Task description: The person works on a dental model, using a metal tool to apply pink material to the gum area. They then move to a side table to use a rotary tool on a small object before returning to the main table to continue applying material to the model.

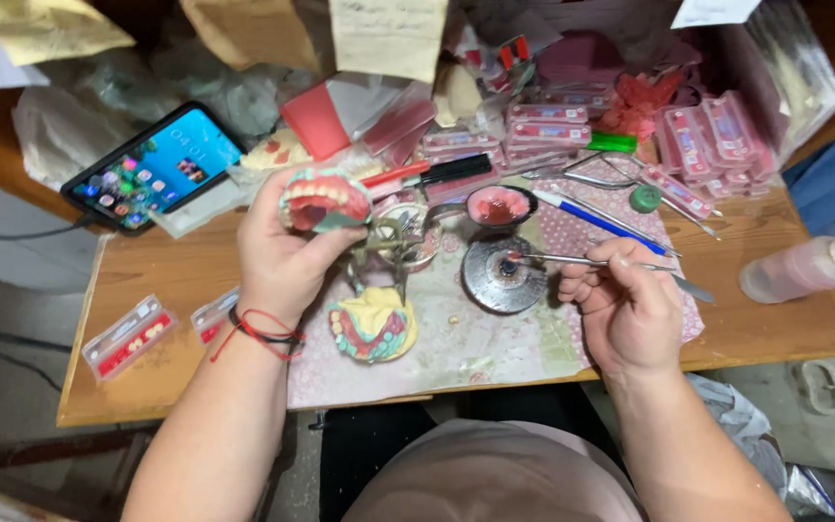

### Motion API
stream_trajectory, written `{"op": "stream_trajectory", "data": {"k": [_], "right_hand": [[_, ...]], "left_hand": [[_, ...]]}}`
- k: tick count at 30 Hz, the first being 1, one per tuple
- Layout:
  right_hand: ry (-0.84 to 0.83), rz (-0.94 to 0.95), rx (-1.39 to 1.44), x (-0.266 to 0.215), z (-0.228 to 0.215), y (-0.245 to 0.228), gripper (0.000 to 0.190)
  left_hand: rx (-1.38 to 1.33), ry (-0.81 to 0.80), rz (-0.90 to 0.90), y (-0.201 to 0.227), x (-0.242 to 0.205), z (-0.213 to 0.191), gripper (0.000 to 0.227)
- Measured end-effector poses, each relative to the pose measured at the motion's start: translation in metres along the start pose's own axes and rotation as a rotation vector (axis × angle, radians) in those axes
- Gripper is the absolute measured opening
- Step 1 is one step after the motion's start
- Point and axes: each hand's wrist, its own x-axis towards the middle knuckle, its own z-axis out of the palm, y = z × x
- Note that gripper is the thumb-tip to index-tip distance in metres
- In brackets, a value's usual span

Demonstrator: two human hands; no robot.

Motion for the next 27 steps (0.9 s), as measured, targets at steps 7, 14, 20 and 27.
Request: {"op": "stream_trajectory", "data": {"k": [7,14,20,27], "right_hand": [[-0.067,0.0,0.023,-0.043,0.051,0.003,0.021],[-0.244,0.042,0.037,-0.074,0.082,0.019,0.018],[-0.396,-0.222,-0.265,-0.082,0.09,0.018,0.02],[-0.625,-0.584,-0.66,-0.076,0.078,0.015,0.025]], "left_hand": [[0.041,-0.003,0.016,0.012,-0.008,0.013,0.064],[-0.032,-0.017,0.026,0.012,-0.011,0.012,0.068],[-0.035,-0.029,0.007,0.017,-0.011,0.012,0.065],[0.001,-0.011,-0.031,0.011,-0.011,0.01,0.072]]}}
